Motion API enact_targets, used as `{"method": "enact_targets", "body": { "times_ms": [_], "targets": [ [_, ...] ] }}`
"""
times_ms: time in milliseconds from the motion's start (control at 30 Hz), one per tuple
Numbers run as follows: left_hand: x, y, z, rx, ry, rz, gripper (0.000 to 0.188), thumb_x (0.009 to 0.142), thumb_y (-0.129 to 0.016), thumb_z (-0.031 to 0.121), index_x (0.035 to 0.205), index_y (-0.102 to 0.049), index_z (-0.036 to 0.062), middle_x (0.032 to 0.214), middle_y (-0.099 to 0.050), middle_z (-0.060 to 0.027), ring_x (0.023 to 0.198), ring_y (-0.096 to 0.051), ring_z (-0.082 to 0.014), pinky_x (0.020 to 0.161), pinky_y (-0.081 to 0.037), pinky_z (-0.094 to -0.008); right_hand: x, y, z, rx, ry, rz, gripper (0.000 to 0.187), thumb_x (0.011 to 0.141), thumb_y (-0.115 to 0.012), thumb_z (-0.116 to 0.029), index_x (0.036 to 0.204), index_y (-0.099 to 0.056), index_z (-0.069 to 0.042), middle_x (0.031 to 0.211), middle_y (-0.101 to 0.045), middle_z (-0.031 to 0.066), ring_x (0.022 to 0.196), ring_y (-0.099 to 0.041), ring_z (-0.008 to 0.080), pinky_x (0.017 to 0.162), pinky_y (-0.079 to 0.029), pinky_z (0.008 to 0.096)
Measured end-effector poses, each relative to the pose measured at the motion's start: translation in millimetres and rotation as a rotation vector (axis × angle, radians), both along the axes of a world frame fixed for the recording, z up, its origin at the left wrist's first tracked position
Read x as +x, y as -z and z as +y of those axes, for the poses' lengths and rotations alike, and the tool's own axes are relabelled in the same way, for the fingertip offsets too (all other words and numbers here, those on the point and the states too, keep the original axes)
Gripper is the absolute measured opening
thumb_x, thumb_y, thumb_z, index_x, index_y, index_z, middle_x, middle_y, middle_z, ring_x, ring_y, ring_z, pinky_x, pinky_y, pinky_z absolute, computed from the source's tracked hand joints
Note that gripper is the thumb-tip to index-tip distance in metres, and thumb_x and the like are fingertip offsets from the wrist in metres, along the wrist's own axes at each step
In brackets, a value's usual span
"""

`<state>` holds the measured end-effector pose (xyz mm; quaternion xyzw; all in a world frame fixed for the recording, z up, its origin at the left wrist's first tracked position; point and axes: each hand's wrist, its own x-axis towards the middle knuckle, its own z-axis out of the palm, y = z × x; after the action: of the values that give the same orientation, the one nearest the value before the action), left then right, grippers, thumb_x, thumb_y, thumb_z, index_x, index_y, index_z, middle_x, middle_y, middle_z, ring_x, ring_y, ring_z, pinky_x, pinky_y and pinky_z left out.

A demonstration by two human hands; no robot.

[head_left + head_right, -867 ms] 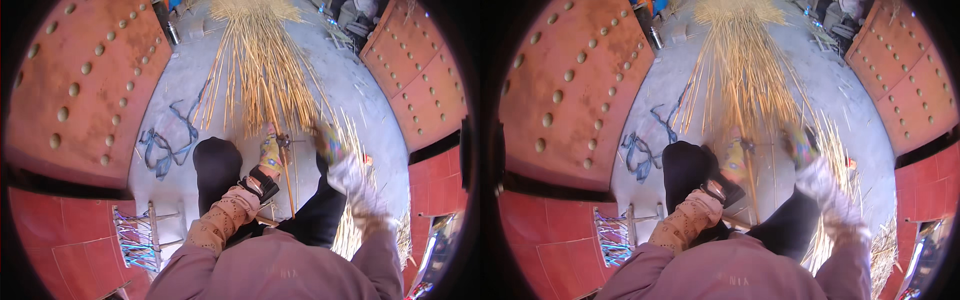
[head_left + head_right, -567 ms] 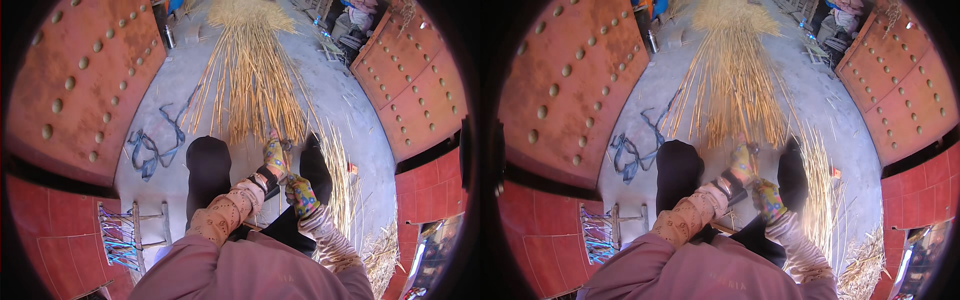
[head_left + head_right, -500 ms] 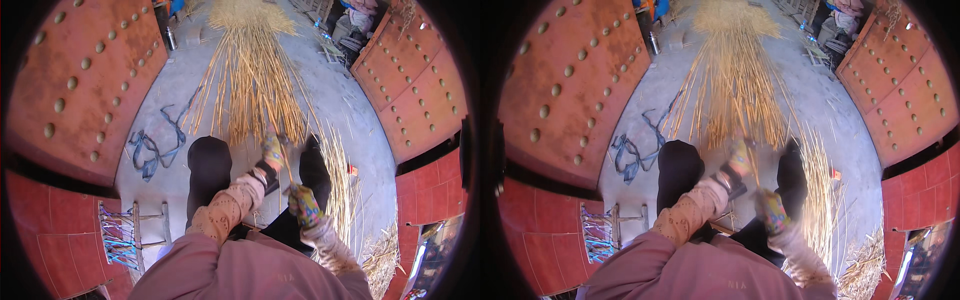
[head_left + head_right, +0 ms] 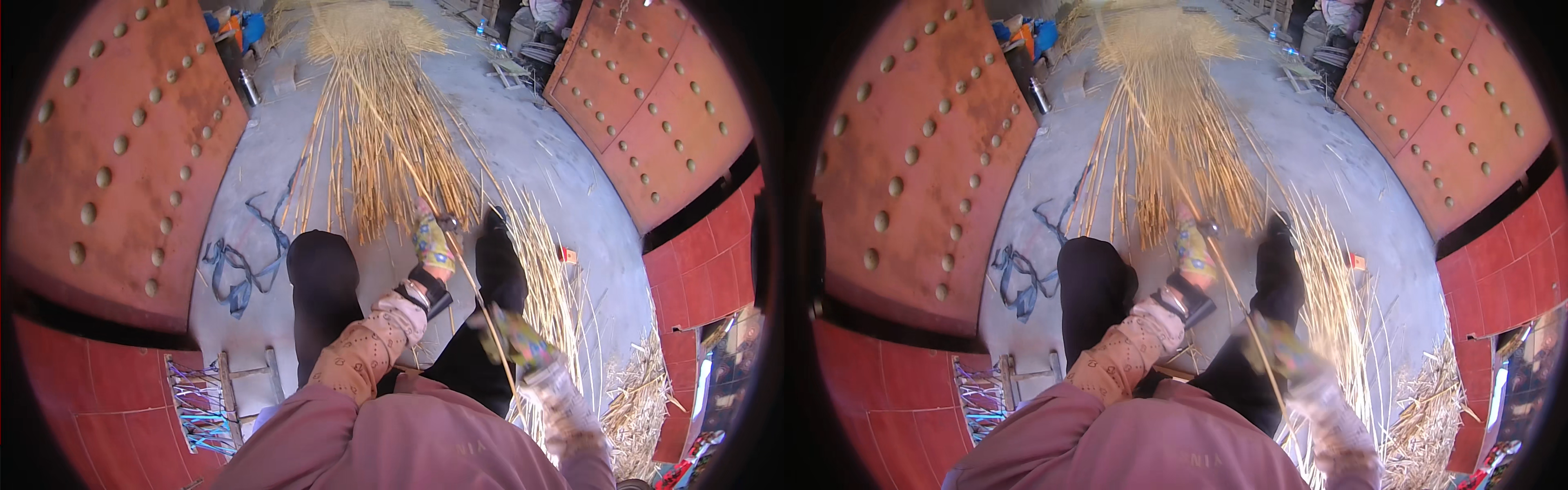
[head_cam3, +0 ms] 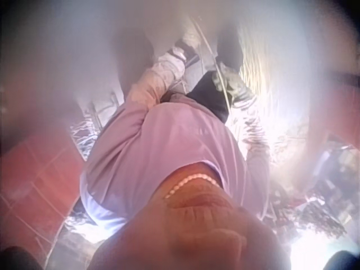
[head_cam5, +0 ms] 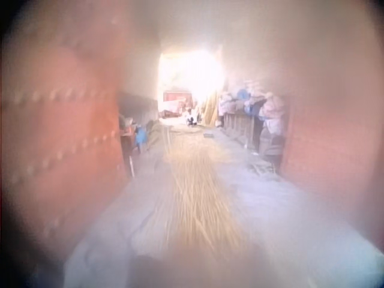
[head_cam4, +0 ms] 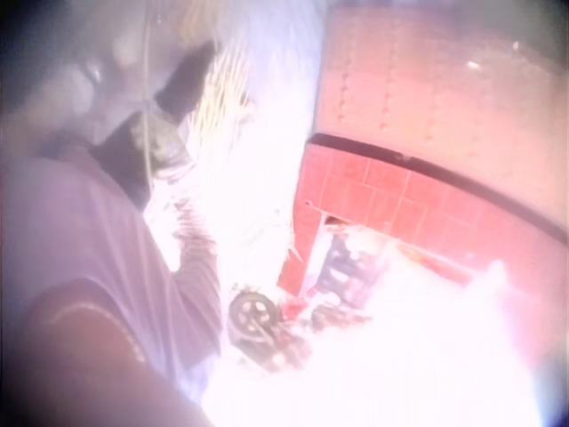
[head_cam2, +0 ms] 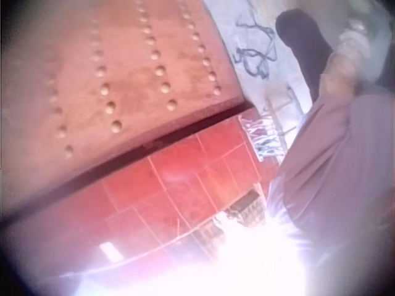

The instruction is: The recorder uses a hand tool to strip and smooth long bamboo or reed strips as part of a manufacturing process.

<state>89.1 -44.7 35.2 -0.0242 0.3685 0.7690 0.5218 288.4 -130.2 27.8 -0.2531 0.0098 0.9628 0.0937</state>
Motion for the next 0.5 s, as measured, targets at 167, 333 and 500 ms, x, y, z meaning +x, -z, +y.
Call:
{"method": "enact_targets", "body": {
  "times_ms": [167, 333, 500],
  "targets": [
    [-33.1, 45.3, 28.0, -0.095, 0.039, 0.037, 0.046, 0.074, -0.048, 0.057, 0.063, -0.051, 0.0121, 0.055, -0.049, -0.0002, 0.044, -0.046, -0.0106, 0.038, -0.035, -0.0243, -66.7, 22.8, 24.5, 0.971, 0.153, -0.385, 0.026, 0.083, -0.047, -0.030, 0.086, -0.049, -0.004, 0.055, -0.042, -0.0004, 0.042, -0.038, 0.0075, 0.035, -0.030, 0.0202],
    [-100.8, 19.9, 35.6, -0.074, 0.051, 0.084, 0.045, 0.077, -0.044, 0.054, 0.083, -0.054, 0.0110, 0.072, -0.054, -0.0028, 0.061, -0.052, -0.0150, 0.051, -0.044, -0.0300, 17.6, 11.1, -69.2, 0.818, -0.012, -0.395, 0.019, 0.081, -0.048, -0.020, 0.085, -0.050, -0.001, 0.055, -0.045, 0.0026, 0.037, -0.036, 0.0037, 0.031, -0.023, 0.0184],
    [-84.4, 33.7, 26.6, -0.144, 0.080, -0.017, 0.046, 0.075, -0.045, 0.058, 0.064, -0.047, 0.0134, 0.051, -0.043, 0.0030, 0.040, -0.040, -0.0084, 0.037, -0.033, -0.0233, 68.6, -8.0, -102.7, 0.538, -0.250, -0.692, 0.022, 0.081, -0.047, -0.015, 0.085, -0.052, 0.006, 0.050, -0.039, 0.0001, 0.037, -0.033, 0.0058, 0.033, -0.023, 0.0184]
  ]
}}
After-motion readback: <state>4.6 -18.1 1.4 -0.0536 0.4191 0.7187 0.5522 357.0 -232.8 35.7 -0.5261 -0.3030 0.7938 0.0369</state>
